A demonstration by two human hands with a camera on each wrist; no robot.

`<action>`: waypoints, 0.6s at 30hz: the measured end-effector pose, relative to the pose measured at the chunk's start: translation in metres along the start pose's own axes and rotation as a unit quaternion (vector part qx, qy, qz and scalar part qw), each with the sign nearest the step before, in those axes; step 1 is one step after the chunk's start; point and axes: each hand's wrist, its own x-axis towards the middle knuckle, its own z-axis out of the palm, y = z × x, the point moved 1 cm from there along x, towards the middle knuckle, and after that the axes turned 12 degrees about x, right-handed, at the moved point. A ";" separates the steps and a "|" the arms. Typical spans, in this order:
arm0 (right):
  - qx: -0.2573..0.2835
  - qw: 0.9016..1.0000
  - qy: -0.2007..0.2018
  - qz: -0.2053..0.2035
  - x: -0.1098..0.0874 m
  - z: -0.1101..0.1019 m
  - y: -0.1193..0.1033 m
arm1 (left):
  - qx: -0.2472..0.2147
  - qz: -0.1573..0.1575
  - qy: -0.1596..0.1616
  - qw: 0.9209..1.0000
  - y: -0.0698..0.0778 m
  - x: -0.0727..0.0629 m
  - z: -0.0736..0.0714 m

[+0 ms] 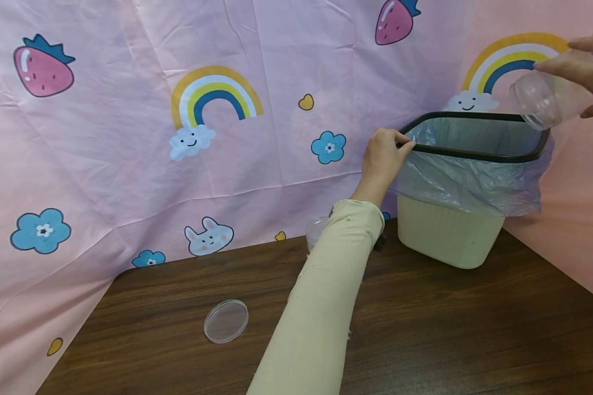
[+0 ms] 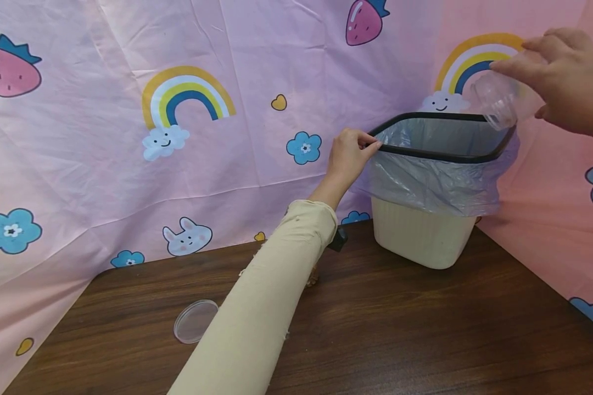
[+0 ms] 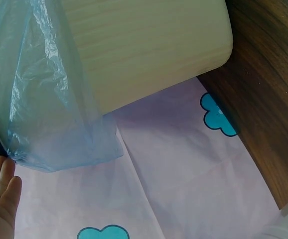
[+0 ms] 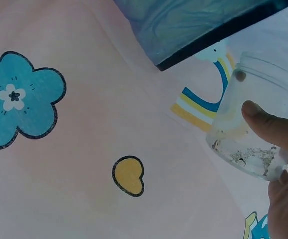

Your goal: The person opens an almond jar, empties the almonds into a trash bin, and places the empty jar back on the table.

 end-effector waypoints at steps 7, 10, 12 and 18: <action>-0.044 0.996 -0.035 -0.064 0.003 0.009 -0.001 | -0.002 -0.002 0.004 1.000 0.000 0.001 0.002; -0.063 0.992 -0.033 -0.100 0.005 0.012 -0.004 | -0.003 -0.001 0.005 1.000 0.000 0.002 0.002; -0.076 0.989 -0.029 -0.123 0.006 0.012 -0.006 | -0.003 0.000 0.006 1.000 -0.001 0.002 0.003; -0.088 0.987 -0.031 -0.133 0.007 0.014 -0.008 | -0.001 -0.002 0.007 1.000 -0.002 0.003 0.004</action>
